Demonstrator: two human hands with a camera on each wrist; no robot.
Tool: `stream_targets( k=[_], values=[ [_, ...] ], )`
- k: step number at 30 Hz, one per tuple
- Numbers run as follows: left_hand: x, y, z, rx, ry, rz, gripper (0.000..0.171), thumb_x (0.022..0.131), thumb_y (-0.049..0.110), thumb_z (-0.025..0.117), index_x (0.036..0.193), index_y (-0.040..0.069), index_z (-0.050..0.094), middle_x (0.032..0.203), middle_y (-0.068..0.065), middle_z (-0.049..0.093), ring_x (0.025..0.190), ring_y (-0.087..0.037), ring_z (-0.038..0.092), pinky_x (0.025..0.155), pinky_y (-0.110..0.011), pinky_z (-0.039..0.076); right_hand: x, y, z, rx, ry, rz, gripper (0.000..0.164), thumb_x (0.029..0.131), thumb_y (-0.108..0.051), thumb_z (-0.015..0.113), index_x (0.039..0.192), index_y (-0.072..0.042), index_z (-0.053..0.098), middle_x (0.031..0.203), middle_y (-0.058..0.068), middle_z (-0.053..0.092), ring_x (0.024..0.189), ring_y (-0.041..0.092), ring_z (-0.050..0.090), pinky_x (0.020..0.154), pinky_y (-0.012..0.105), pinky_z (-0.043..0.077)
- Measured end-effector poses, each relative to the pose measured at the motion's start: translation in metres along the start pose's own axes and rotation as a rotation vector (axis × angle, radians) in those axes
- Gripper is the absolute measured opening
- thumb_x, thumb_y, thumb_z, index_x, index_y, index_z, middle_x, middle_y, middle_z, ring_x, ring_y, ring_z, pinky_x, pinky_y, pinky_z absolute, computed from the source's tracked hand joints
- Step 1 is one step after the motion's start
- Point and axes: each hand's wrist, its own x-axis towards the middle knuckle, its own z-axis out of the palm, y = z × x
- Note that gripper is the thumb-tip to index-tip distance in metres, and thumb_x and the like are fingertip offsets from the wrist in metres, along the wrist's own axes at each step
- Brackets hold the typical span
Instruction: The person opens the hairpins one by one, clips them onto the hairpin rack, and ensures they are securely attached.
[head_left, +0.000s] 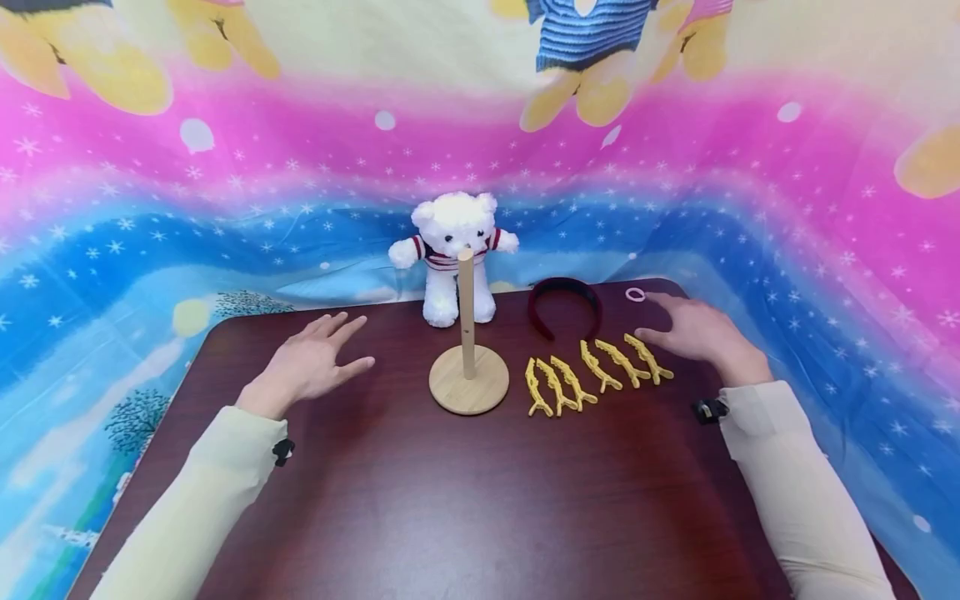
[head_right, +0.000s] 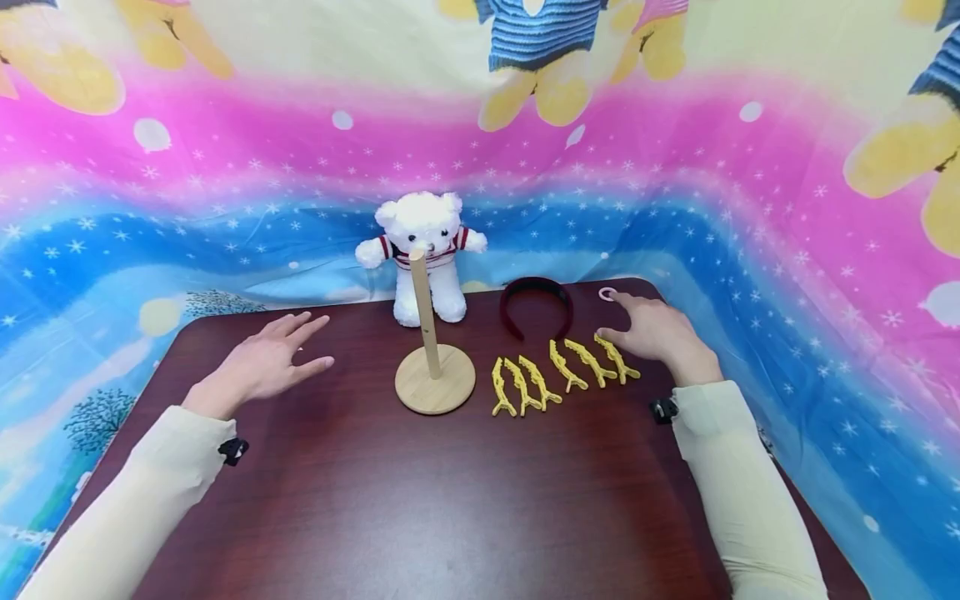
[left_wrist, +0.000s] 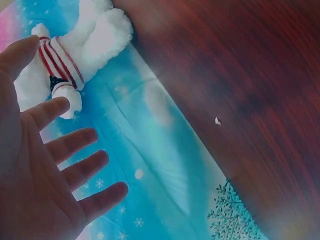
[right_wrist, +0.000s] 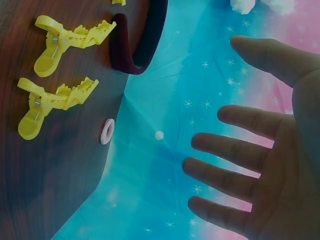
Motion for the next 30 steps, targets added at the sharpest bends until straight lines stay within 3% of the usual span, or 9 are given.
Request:
stream_targets(
  k=[12, 17, 30],
  values=[
    [0.002, 0.012, 0.014, -0.072, 0.028, 0.057, 0.078, 0.095, 0.059, 0.055, 0.158, 0.022, 0.030, 0.162, -0.017, 0.031, 0.147, -0.043, 0.031, 0.108, -0.065, 0.038, -0.004, 0.007, 0.008, 0.034, 0.024, -0.035, 0.076, 0.095, -0.053, 0.061, 0.153, -0.010, 0.039, 0.146, 0.025, 0.052, 0.124, 0.054, 0.052, 0.096, 0.070, 0.042],
    [0.003, 0.019, 0.018, -0.110, 0.039, 0.094, 0.076, 0.094, 0.056, 0.059, 0.157, 0.022, 0.033, 0.161, -0.015, 0.034, 0.147, -0.040, 0.033, 0.110, -0.062, 0.038, -0.007, 0.010, 0.012, 0.059, 0.039, -0.061, 0.072, 0.095, -0.052, 0.060, 0.150, -0.008, 0.043, 0.141, 0.024, 0.057, 0.123, 0.050, 0.055, 0.098, 0.067, 0.043],
    [0.008, 0.037, 0.034, -0.158, -0.022, 0.179, 0.074, 0.093, 0.057, 0.061, 0.155, 0.024, 0.038, 0.159, -0.012, 0.038, 0.146, -0.036, 0.036, 0.115, -0.056, 0.036, -0.010, 0.023, 0.025, 0.158, 0.051, -0.104, 0.058, 0.095, -0.044, 0.064, 0.137, -0.004, 0.056, 0.123, 0.022, 0.069, 0.112, 0.041, 0.065, 0.094, 0.058, 0.049]
  ],
)
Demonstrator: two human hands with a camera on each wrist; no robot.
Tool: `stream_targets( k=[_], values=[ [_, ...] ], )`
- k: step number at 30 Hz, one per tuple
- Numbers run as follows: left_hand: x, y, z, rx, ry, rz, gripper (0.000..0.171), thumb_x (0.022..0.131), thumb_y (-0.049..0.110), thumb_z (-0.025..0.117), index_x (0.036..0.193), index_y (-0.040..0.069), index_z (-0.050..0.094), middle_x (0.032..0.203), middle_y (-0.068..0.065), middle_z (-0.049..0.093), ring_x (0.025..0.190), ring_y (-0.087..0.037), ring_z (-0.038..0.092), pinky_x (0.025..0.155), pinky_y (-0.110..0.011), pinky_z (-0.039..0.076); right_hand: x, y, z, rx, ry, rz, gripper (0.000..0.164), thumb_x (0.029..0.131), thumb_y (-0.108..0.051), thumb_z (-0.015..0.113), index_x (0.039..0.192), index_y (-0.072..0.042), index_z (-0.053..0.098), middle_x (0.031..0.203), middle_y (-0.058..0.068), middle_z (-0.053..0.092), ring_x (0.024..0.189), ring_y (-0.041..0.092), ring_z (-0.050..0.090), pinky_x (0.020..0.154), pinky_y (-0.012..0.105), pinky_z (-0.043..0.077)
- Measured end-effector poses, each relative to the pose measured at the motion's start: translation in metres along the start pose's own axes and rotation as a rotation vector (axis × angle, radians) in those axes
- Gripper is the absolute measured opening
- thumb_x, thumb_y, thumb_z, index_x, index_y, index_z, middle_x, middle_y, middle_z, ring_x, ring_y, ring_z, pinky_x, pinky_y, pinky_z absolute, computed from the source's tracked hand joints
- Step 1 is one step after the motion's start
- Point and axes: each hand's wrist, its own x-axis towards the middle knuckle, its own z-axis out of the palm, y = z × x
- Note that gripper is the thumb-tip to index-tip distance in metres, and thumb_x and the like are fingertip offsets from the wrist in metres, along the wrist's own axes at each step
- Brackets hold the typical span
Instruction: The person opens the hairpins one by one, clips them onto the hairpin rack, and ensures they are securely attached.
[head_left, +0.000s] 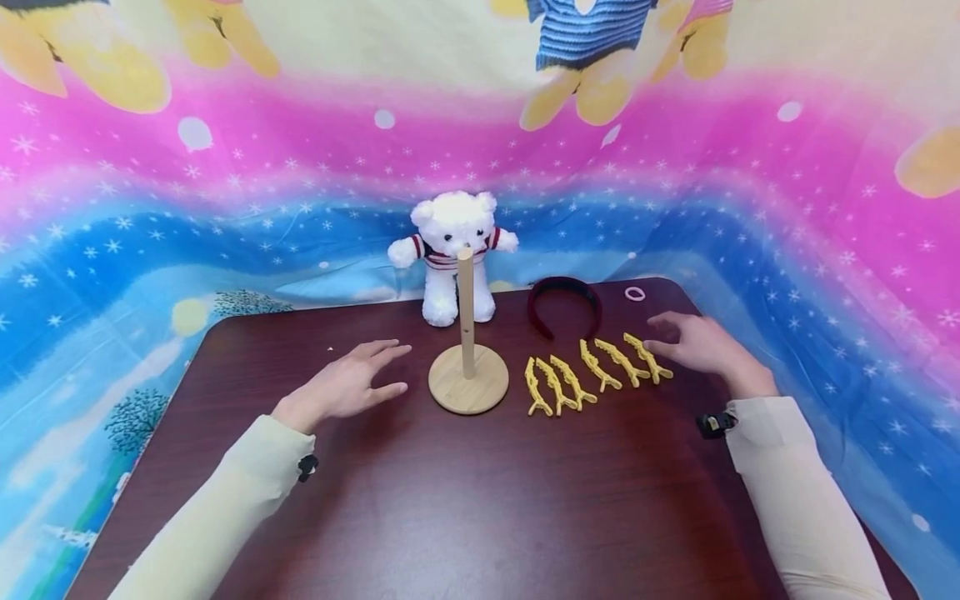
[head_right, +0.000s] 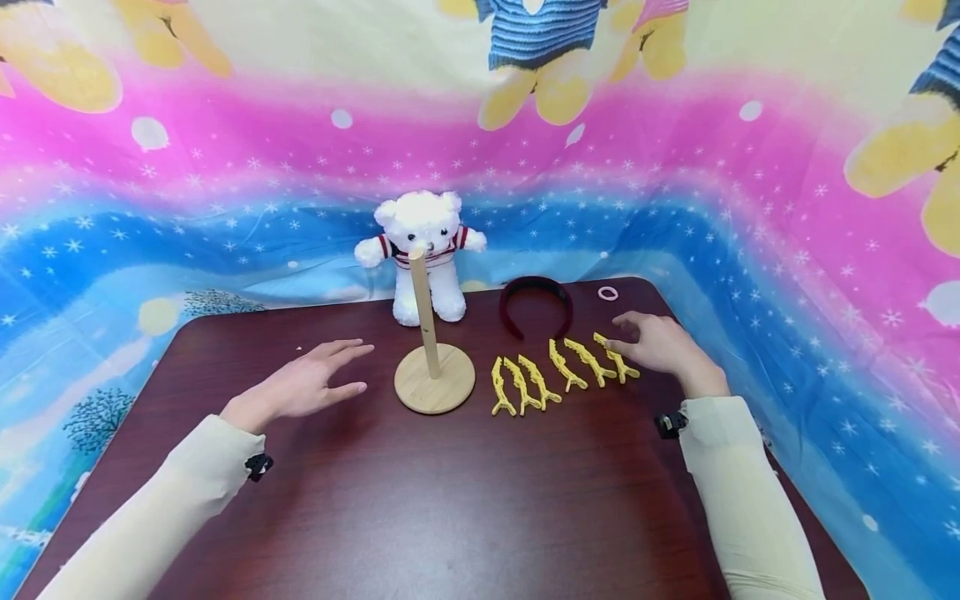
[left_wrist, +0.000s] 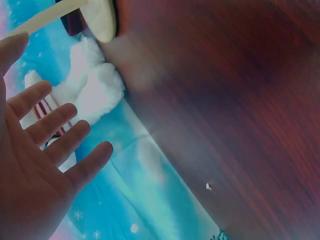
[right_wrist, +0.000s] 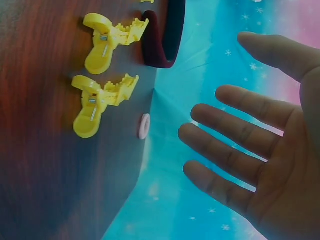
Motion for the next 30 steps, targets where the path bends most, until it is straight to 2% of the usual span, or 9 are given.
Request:
stream_targets(
  k=[5, 10, 22, 30],
  values=[
    [0.004, 0.006, 0.005, 0.006, -0.023, 0.014, 0.073, 0.093, 0.057, 0.061, 0.155, 0.026, 0.038, 0.159, -0.012, 0.038, 0.146, -0.034, 0.037, 0.115, -0.055, 0.037, 0.001, 0.005, 0.004, 0.039, -0.008, 0.000, 0.058, 0.096, -0.046, 0.063, 0.133, -0.003, 0.059, 0.120, 0.022, 0.070, 0.110, 0.039, 0.066, 0.094, 0.057, 0.050],
    [0.007, 0.011, 0.010, 0.000, -0.033, 0.031, 0.071, 0.094, 0.053, 0.062, 0.155, 0.025, 0.038, 0.160, -0.011, 0.037, 0.147, -0.033, 0.035, 0.115, -0.054, 0.037, 0.000, 0.010, 0.008, 0.065, -0.022, 0.014, 0.052, 0.096, -0.042, 0.064, 0.131, -0.003, 0.061, 0.121, 0.021, 0.070, 0.110, 0.039, 0.066, 0.094, 0.057, 0.049],
    [0.016, 0.020, 0.031, -0.003, -0.018, 0.086, 0.073, 0.095, 0.052, 0.061, 0.156, 0.024, 0.034, 0.163, -0.010, 0.032, 0.149, -0.031, 0.033, 0.114, -0.050, 0.040, -0.005, 0.012, 0.016, 0.083, -0.038, 0.055, 0.046, 0.094, -0.040, 0.067, 0.125, -0.005, 0.067, 0.111, 0.012, 0.074, 0.103, 0.031, 0.068, 0.089, 0.052, 0.051],
    [0.022, 0.027, 0.043, -0.001, -0.041, 0.104, 0.071, 0.096, 0.051, 0.060, 0.157, 0.026, 0.034, 0.164, -0.011, 0.029, 0.150, -0.030, 0.031, 0.115, -0.049, 0.039, -0.009, 0.018, 0.022, 0.098, -0.051, 0.079, 0.048, 0.093, -0.043, 0.069, 0.124, -0.006, 0.067, 0.110, 0.010, 0.074, 0.099, 0.026, 0.068, 0.085, 0.048, 0.052]
  ],
)
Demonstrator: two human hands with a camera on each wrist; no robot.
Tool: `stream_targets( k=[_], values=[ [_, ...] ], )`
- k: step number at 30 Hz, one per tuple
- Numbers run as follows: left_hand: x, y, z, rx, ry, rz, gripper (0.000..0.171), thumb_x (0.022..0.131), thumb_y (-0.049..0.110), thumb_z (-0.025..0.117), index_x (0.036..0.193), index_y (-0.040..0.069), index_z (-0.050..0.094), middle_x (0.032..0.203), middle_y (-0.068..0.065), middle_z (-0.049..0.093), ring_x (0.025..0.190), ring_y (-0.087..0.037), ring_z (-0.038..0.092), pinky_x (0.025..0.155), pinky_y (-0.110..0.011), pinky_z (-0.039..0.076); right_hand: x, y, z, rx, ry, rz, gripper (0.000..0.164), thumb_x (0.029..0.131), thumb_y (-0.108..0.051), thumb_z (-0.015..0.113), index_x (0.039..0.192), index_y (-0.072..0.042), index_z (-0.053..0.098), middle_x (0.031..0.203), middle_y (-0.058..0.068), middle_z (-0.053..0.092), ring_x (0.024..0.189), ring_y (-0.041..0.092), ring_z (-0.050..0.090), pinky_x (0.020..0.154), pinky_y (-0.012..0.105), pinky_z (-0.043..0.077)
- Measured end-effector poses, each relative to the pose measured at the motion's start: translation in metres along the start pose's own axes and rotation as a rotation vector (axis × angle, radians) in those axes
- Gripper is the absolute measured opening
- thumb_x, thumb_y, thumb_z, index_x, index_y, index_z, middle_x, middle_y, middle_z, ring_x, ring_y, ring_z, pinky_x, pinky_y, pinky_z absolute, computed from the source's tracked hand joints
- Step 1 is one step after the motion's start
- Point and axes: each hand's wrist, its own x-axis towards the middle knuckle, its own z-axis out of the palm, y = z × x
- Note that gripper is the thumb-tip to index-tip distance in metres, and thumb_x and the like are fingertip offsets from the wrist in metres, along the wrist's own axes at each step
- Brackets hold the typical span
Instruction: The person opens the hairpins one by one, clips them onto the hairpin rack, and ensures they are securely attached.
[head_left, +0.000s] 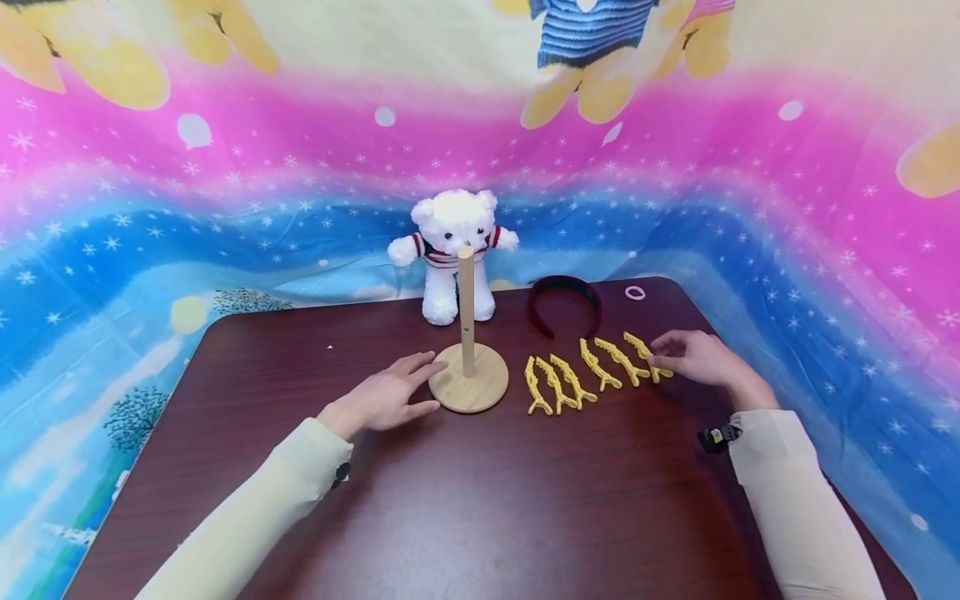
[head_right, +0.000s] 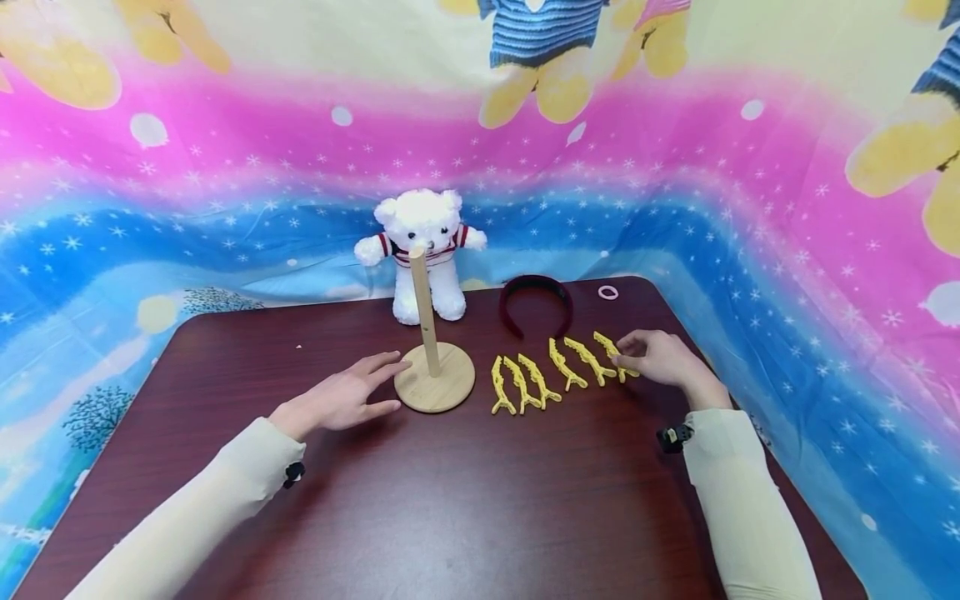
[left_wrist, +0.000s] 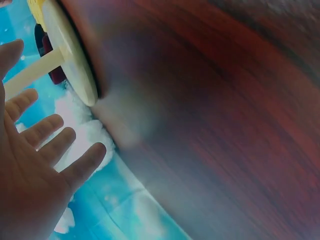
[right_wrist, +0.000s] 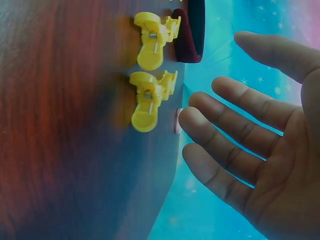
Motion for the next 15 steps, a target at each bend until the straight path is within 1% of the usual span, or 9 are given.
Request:
stream_targets(
  k=[4, 8, 11, 15],
  values=[
    [0.002, 0.004, 0.004, -0.004, -0.011, 0.017, 0.071, 0.095, 0.051, 0.061, 0.156, 0.025, 0.035, 0.163, -0.013, 0.030, 0.150, -0.030, 0.032, 0.114, -0.048, 0.040, -0.001, 0.004, 0.003, 0.017, -0.009, 0.014, 0.049, 0.092, -0.045, 0.069, 0.124, -0.007, 0.067, 0.112, 0.010, 0.074, 0.102, 0.028, 0.067, 0.087, 0.049, 0.052],
    [0.005, 0.006, 0.008, -0.004, -0.020, 0.047, 0.071, 0.095, 0.051, 0.061, 0.155, 0.023, 0.037, 0.162, -0.014, 0.031, 0.150, -0.032, 0.031, 0.116, -0.047, 0.039, -0.001, 0.007, 0.007, 0.014, -0.020, 0.018, 0.046, 0.093, -0.041, 0.069, 0.123, -0.006, 0.067, 0.112, 0.010, 0.074, 0.102, 0.030, 0.067, 0.088, 0.052, 0.052],
    [0.007, 0.008, 0.012, -0.003, -0.029, 0.058, 0.070, 0.096, 0.052, 0.060, 0.155, 0.022, 0.037, 0.162, -0.015, 0.032, 0.150, -0.033, 0.031, 0.117, -0.047, 0.037, 0.000, 0.009, 0.009, 0.008, -0.024, 0.017, 0.043, 0.092, -0.038, 0.070, 0.121, -0.006, 0.068, 0.109, 0.009, 0.074, 0.100, 0.028, 0.067, 0.087, 0.051, 0.053],
    [0.010, 0.010, 0.017, -0.006, -0.034, 0.070, 0.068, 0.096, 0.052, 0.059, 0.154, 0.023, 0.039, 0.161, -0.016, 0.032, 0.151, -0.034, 0.030, 0.118, -0.048, 0.036, 0.001, 0.011, 0.011, 0.009, -0.029, 0.015, 0.041, 0.092, -0.037, 0.071, 0.119, -0.006, 0.069, 0.106, 0.007, 0.074, 0.096, 0.024, 0.067, 0.083, 0.045, 0.053]
  ],
)
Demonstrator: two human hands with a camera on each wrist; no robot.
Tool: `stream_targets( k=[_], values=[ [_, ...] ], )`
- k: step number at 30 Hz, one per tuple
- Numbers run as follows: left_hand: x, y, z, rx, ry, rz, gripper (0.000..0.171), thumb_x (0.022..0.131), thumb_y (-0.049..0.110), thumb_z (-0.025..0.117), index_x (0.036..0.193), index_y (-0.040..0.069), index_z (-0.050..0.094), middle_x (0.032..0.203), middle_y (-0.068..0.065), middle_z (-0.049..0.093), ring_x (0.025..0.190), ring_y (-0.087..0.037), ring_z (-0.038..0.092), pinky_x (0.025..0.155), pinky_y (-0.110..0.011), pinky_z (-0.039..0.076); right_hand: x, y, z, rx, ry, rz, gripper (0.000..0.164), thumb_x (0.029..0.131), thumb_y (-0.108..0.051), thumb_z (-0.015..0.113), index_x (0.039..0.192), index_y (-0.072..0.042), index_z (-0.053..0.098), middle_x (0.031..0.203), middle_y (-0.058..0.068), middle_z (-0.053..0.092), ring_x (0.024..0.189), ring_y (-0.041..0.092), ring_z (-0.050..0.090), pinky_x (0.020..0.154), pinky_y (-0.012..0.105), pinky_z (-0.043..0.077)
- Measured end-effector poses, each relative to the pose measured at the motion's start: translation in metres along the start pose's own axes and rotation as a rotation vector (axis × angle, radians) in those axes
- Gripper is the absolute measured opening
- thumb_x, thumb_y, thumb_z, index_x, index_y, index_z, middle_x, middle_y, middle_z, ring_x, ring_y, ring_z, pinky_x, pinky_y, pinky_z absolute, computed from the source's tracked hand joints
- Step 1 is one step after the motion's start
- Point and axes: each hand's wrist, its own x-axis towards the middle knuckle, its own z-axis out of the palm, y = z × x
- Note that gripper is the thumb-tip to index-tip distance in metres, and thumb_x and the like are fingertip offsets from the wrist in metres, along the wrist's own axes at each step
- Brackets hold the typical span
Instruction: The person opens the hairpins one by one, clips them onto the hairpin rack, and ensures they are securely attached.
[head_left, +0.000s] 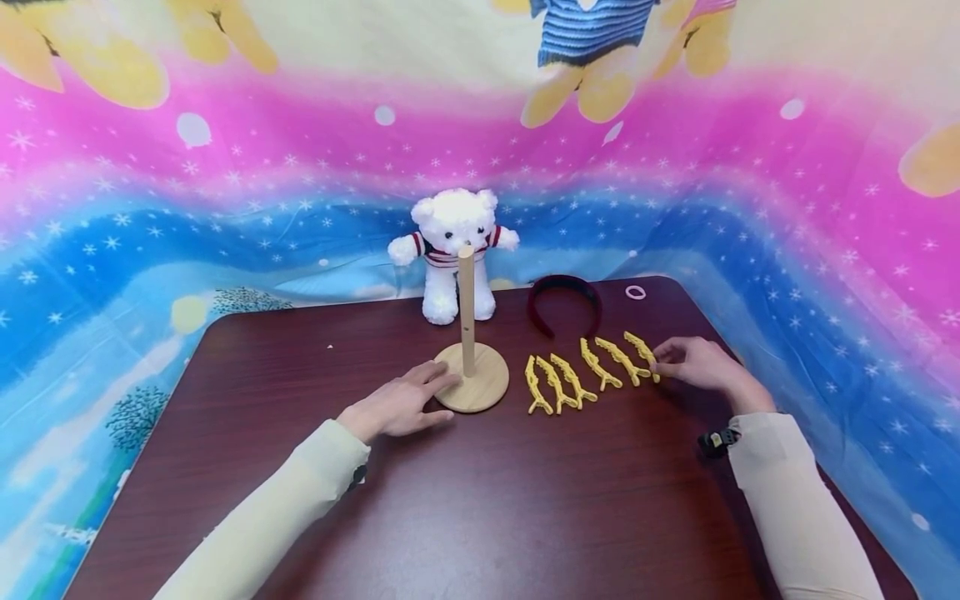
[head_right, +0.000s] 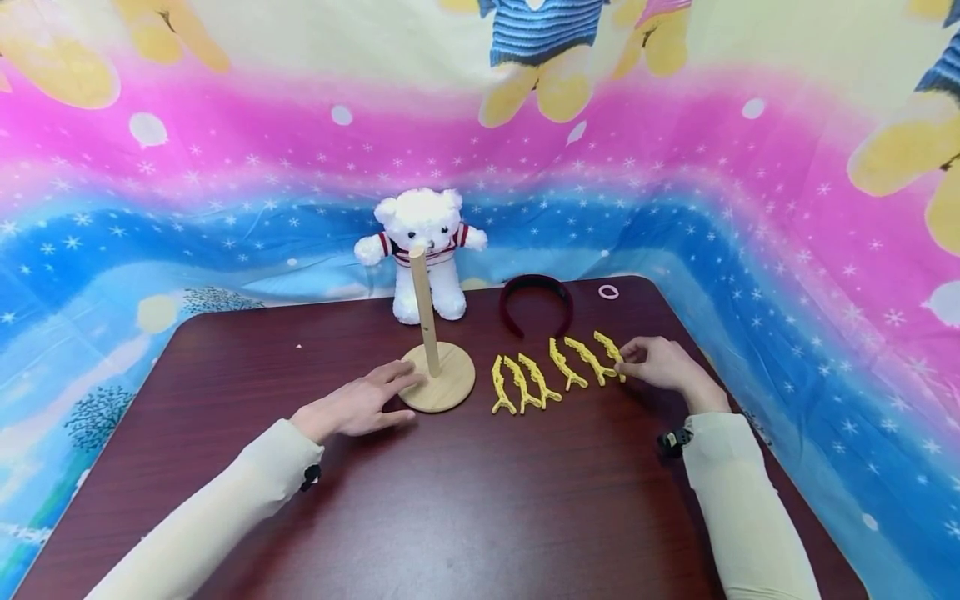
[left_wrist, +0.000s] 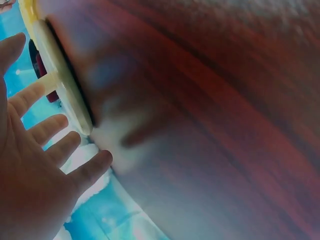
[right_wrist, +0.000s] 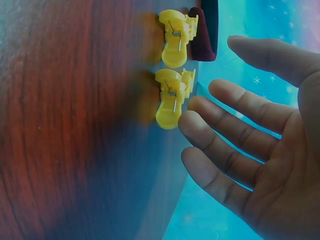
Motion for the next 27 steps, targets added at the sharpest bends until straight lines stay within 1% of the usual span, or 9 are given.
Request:
stream_targets(
  k=[5, 9, 13, 16, 21, 27],
  values=[
    [0.002, 0.003, 0.004, -0.006, -0.018, 0.009, 0.064, 0.097, 0.052, 0.058, 0.154, 0.027, 0.040, 0.164, -0.014, 0.029, 0.153, -0.035, 0.025, 0.119, -0.050, 0.033, 0.000, 0.003, 0.003, -0.001, -0.002, -0.001, 0.040, 0.091, -0.036, 0.072, 0.117, -0.006, 0.070, 0.104, 0.006, 0.074, 0.092, 0.020, 0.066, 0.079, 0.038, 0.052],
    [0.003, 0.005, 0.005, -0.008, -0.035, 0.006, 0.064, 0.098, 0.053, 0.056, 0.154, 0.029, 0.039, 0.165, -0.013, 0.026, 0.154, -0.035, 0.021, 0.119, -0.052, 0.031, -0.001, 0.004, 0.006, 0.003, 0.011, -0.007, 0.038, 0.090, -0.034, 0.073, 0.115, -0.006, 0.070, 0.102, 0.007, 0.074, 0.089, 0.019, 0.066, 0.078, 0.037, 0.052],
    [0.004, 0.006, 0.006, -0.016, -0.045, 0.002, 0.063, 0.098, 0.053, 0.056, 0.154, 0.028, 0.039, 0.166, -0.013, 0.024, 0.155, -0.035, 0.018, 0.120, -0.053, 0.029, 0.000, 0.006, 0.009, -0.008, 0.024, -0.007, 0.036, 0.089, -0.032, 0.074, 0.113, -0.006, 0.071, 0.102, 0.008, 0.074, 0.088, 0.019, 0.065, 0.077, 0.036, 0.051],
    [0.004, 0.007, 0.007, -0.018, -0.049, -0.001, 0.064, 0.098, 0.053, 0.055, 0.154, 0.028, 0.039, 0.166, -0.013, 0.023, 0.155, -0.036, 0.016, 0.121, -0.053, 0.028, 0.002, 0.008, 0.011, -0.016, 0.023, 0.005, 0.038, 0.087, -0.034, 0.075, 0.113, -0.006, 0.071, 0.103, 0.008, 0.074, 0.088, 0.020, 0.065, 0.077, 0.037, 0.051],
    [0.005, 0.006, 0.007, -0.019, -0.053, -0.001, 0.064, 0.098, 0.054, 0.054, 0.155, 0.029, 0.038, 0.167, -0.013, 0.022, 0.155, -0.036, 0.015, 0.121, -0.053, 0.027, 0.005, 0.010, 0.013, -0.025, 0.013, 0.045, 0.042, 0.086, -0.038, 0.076, 0.113, -0.006, 0.070, 0.103, 0.009, 0.073, 0.088, 0.022, 0.064, 0.077, 0.038, 0.050],
    [0.005, 0.007, 0.007, -0.029, -0.051, 0.006, 0.064, 0.098, 0.054, 0.054, 0.155, 0.029, 0.038, 0.167, -0.014, 0.021, 0.155, -0.036, 0.015, 0.122, -0.052, 0.026, 0.003, 0.010, 0.013, -0.031, -0.013, 0.113, 0.046, 0.084, -0.042, 0.077, 0.113, -0.006, 0.069, 0.105, 0.012, 0.070, 0.090, 0.026, 0.060, 0.076, 0.041, 0.049]
  ],
)
